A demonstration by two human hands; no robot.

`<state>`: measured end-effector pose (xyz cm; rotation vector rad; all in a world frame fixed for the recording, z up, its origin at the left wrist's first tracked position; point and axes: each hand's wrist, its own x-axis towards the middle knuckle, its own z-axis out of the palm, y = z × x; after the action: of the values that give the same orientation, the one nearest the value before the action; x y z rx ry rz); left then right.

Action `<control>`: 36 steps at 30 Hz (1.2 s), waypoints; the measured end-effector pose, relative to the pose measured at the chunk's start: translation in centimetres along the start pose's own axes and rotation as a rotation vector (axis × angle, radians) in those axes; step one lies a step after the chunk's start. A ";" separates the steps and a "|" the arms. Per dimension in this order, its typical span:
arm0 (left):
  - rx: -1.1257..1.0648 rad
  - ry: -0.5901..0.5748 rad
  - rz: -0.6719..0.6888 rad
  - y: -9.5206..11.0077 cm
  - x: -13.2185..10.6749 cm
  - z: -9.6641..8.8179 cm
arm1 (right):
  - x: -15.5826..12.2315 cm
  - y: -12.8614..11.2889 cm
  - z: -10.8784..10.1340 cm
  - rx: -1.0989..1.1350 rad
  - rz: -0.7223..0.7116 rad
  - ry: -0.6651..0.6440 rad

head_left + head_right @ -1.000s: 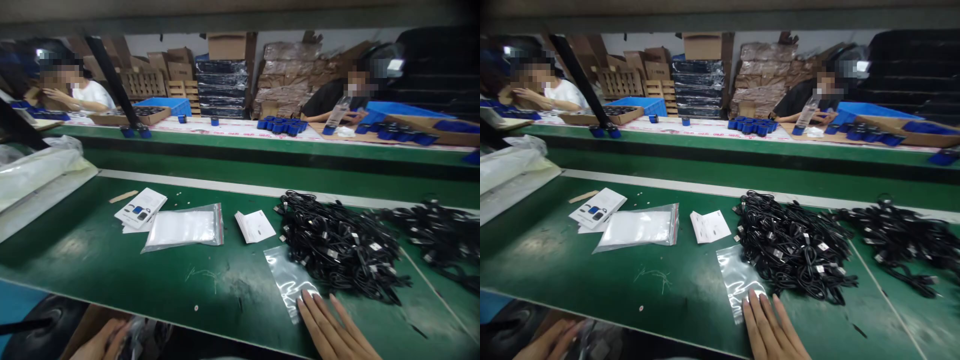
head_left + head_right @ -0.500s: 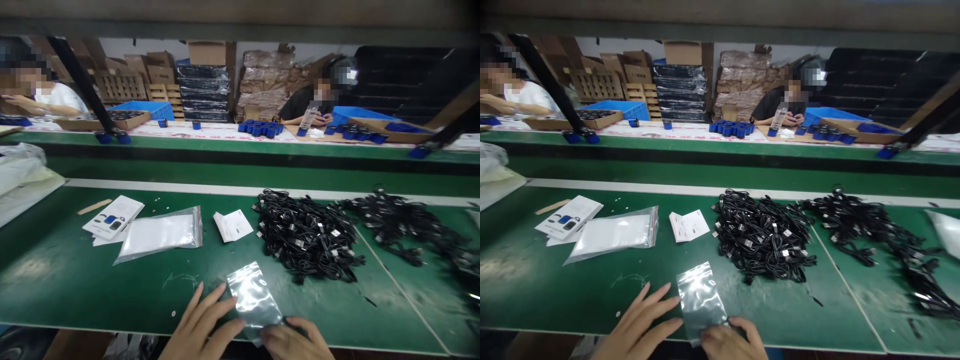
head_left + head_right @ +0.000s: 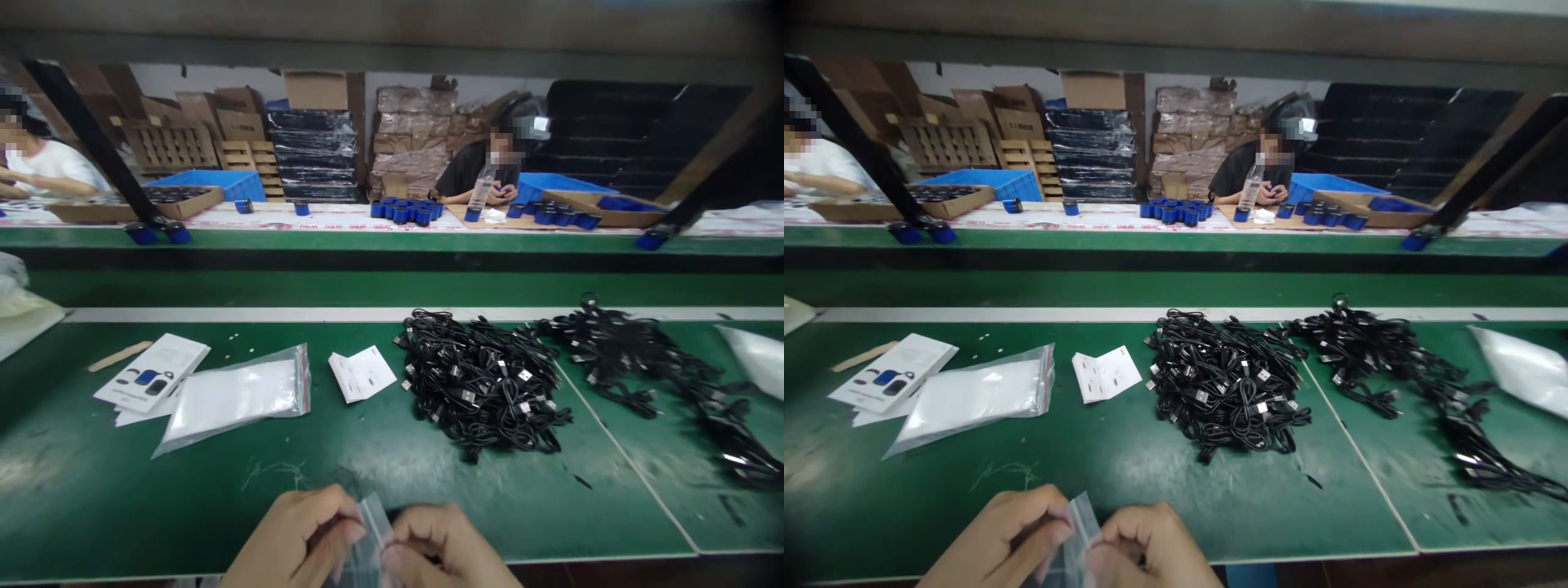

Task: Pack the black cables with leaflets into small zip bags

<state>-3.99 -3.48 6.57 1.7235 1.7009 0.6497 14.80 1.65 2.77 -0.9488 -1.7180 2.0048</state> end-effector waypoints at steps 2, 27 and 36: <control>0.037 -0.041 0.012 -0.8 0.2 -0.3 | 0.7 -0.4 0.3 -0.094 -0.001 -0.004; -0.520 -0.082 -0.317 -1.2 0.5 1.5 | 3.8 -0.8 1.8 -0.244 -0.084 0.158; -0.608 -0.075 -0.306 -1.3 0.4 2.1 | 3.6 -1.0 1.6 -0.087 -0.038 0.060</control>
<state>-3.31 -3.35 4.14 1.0297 1.4687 0.8362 11.01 3.00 2.80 -0.9863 -1.7900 1.8725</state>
